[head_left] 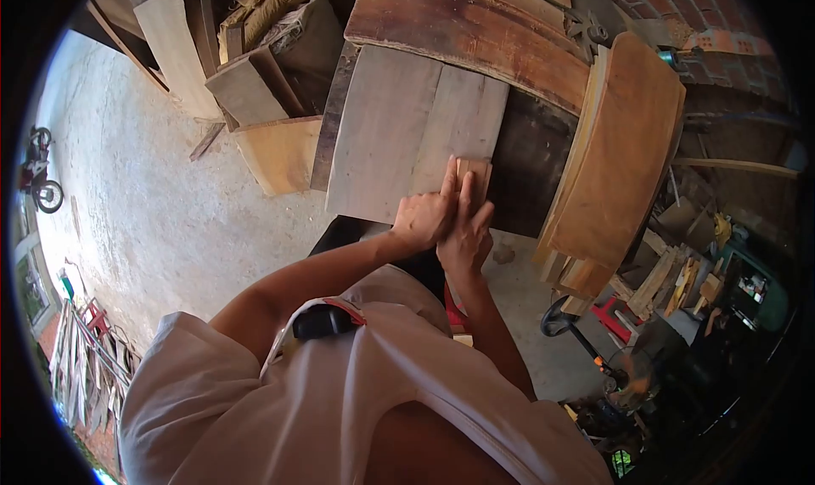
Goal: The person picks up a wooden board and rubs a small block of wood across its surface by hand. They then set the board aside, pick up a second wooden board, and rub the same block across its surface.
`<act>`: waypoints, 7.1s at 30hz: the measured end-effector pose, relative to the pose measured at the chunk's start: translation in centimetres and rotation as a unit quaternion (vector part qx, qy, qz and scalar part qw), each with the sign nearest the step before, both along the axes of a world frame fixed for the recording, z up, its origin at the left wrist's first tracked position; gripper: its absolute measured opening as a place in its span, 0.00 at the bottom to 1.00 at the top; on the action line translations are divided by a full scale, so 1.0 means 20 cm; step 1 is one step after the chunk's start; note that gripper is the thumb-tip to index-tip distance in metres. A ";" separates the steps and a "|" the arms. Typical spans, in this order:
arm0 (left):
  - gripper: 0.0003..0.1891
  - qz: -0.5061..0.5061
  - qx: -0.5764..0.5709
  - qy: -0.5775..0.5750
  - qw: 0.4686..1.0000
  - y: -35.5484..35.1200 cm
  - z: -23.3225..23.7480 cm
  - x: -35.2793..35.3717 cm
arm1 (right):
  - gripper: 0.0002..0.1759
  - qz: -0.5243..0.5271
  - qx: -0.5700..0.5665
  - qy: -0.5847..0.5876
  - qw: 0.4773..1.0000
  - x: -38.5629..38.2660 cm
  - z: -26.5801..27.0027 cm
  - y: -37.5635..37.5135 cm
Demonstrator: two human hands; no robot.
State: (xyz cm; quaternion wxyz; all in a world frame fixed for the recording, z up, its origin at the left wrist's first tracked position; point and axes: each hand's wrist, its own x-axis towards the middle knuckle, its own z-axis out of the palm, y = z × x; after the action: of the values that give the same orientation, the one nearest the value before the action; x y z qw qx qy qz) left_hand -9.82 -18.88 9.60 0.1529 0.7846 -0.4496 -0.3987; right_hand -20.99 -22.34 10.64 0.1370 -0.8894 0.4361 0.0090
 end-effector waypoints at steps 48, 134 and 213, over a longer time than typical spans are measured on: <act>0.21 0.408 -0.040 0.597 0.689 0.91 0.16 0.24 | 0.25 -0.385 0.502 -0.674 0.381 0.07 -0.03 0.58; 0.35 0.182 -0.111 -0.007 0.977 0.32 -0.11 0.73 | 0.43 0.096 -0.046 -0.108 0.988 0.86 -0.06 0.16; 0.40 0.093 -0.056 0.092 0.990 0.29 -0.03 0.32 | 0.53 0.052 -0.005 -0.084 0.995 0.35 -0.02 0.19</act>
State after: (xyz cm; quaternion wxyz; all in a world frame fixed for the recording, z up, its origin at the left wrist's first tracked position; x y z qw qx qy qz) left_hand -3.44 -13.07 8.99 0.2734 0.7730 -0.3805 -0.4277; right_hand -13.92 -18.56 10.15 0.1678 -0.9093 0.3758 -0.0608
